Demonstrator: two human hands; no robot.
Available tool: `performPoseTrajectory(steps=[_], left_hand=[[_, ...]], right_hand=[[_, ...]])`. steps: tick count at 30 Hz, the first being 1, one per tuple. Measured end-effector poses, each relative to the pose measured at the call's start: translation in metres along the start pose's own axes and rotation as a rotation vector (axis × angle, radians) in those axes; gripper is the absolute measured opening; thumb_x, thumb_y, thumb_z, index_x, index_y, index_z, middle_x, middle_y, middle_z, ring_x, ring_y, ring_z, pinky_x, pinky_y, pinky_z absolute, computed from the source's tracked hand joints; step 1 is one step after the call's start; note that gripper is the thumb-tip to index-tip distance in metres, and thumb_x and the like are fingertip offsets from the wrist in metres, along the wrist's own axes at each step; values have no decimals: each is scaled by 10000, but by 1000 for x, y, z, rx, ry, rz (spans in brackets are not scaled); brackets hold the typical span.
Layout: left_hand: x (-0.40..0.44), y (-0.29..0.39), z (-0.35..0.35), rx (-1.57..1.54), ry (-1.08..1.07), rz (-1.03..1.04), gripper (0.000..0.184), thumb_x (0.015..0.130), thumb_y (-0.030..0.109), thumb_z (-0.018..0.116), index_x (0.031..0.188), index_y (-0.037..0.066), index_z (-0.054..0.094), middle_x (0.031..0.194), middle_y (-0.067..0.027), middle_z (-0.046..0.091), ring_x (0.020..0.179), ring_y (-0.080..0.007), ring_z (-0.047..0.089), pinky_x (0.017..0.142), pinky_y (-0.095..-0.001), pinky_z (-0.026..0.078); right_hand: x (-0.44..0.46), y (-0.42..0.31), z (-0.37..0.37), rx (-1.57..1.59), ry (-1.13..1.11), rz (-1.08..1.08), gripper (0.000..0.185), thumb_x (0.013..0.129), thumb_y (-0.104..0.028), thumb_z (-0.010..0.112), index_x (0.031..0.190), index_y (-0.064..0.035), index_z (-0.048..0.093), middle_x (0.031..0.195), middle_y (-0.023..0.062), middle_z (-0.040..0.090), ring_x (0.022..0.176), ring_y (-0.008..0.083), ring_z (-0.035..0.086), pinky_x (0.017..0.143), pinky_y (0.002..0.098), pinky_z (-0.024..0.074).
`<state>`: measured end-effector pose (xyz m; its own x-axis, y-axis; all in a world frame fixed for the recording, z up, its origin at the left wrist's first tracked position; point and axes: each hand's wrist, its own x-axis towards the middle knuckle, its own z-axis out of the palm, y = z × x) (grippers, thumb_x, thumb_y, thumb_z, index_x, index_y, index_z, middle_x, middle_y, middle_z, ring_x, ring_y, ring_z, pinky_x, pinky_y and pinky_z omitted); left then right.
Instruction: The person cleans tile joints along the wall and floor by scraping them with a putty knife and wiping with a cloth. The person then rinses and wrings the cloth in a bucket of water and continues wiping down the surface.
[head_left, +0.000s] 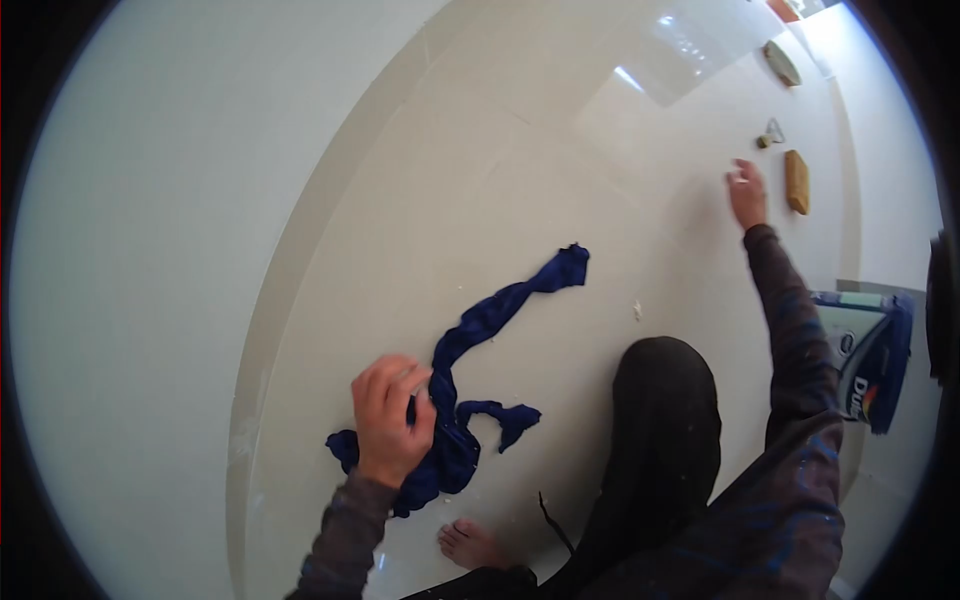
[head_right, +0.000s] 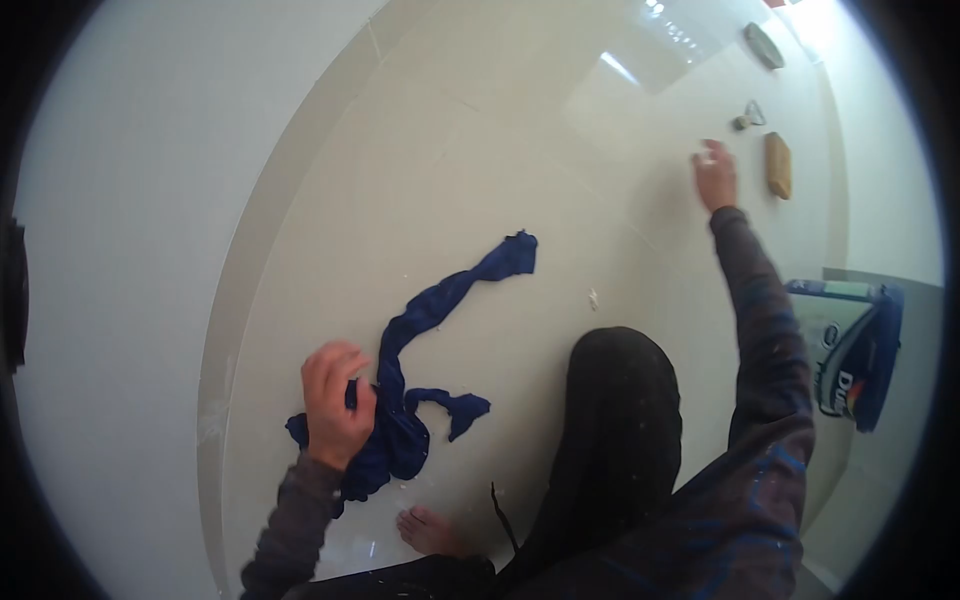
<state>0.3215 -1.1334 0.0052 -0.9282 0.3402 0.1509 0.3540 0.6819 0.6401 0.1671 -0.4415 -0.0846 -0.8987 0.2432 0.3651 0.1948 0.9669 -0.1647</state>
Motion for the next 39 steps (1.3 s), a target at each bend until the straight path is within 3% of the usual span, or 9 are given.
performPoseTrajectory(steps=[5, 7, 13, 20, 23, 27, 29, 34, 39], left_hand=[[138, -44, 60, -20, -19, 80, 294, 821, -18, 668, 1106, 53, 651, 1109, -112, 631, 1057, -329, 609, 908, -424, 509], [174, -43, 85, -249, 132, -124, 283, 815, -22, 654, 1089, 44, 623, 1045, -126, 607, 982, -338, 599, 825, -416, 526], [178, -56, 96, -9, 161, -19, 219, 824, 29, 628, 1039, 48, 591, 994, -115, 567, 813, -229, 547, 667, -336, 476], [179, -52, 95, 59, 58, -23, 181, 832, 40, 618, 1010, 54, 586, 980, -135, 541, 858, -295, 542, 736, -392, 488], [177, -54, 95, 76, 26, -28, 170, 833, 33, 623, 996, 60, 583, 974, -126, 528, 862, -286, 539, 737, -393, 484], [176, -53, 95, 68, 21, -30, 177, 843, 16, 624, 1006, 66, 578, 973, -111, 524, 861, -271, 533, 730, -391, 481], [174, -52, 95, 49, 14, -31, 186, 847, 13, 626, 1017, 69, 575, 976, -107, 525, 859, -267, 532, 731, -390, 482], [167, -58, 93, -49, 5, -47, 299, 802, -3, 678, 1066, 109, 593, 1015, -74, 553, 895, -284, 567, 758, -409, 508], [176, -49, 86, -113, -13, -24, 276, 829, -18, 662, 1055, 97, 554, 990, -90, 525, 841, -245, 535, 713, -362, 499]], right_hand=[[101, 201, 34, -558, -147, 587, 804, 948, -630, 622, 1574, -150, 464, 1471, 228, 597, 1385, 432, 547, 1197, 514, 399], [136, 256, 44, -544, -78, 468, 851, 943, -672, 601, 1606, -169, 424, 1486, 219, 590, 1399, 445, 529, 1201, 513, 394], [183, 388, 109, -422, -429, 155, 805, 978, -657, 559, 1595, -151, 453, 1474, 233, 596, 1407, 434, 516, 1175, 482, 416], [187, 459, 96, -251, -76, 653, 781, 1013, -557, 591, 1530, 21, 493, 1541, 175, 545, 1407, 290, 516, 1141, 406, 422], [140, 275, 49, 204, 47, 551, 651, 1026, -395, 611, 1528, 5, 499, 1413, 128, 595, 1195, 188, 565, 947, 310, 452], [70, -120, -23, 978, -407, 620, 525, 1042, -178, 637, 1524, -16, 507, 1242, 64, 661, 913, 52, 631, 687, 182, 492], [32, -236, -27, 1261, -655, 801, 514, 1064, -151, 603, 1533, -22, 436, 996, 87, 669, 499, 32, 454, 406, 188, 339], [13, -374, -35, 1673, -1263, 984, 478, 1107, -138, 531, 1554, -31, 402, 898, 12, 596, 631, 53, 506, 551, 212, 416], [20, -406, -18, 1697, -1280, 913, 511, 1129, -149, 487, 1599, -31, 323, 932, 56, 569, 586, 66, 486, 497, 219, 396]])
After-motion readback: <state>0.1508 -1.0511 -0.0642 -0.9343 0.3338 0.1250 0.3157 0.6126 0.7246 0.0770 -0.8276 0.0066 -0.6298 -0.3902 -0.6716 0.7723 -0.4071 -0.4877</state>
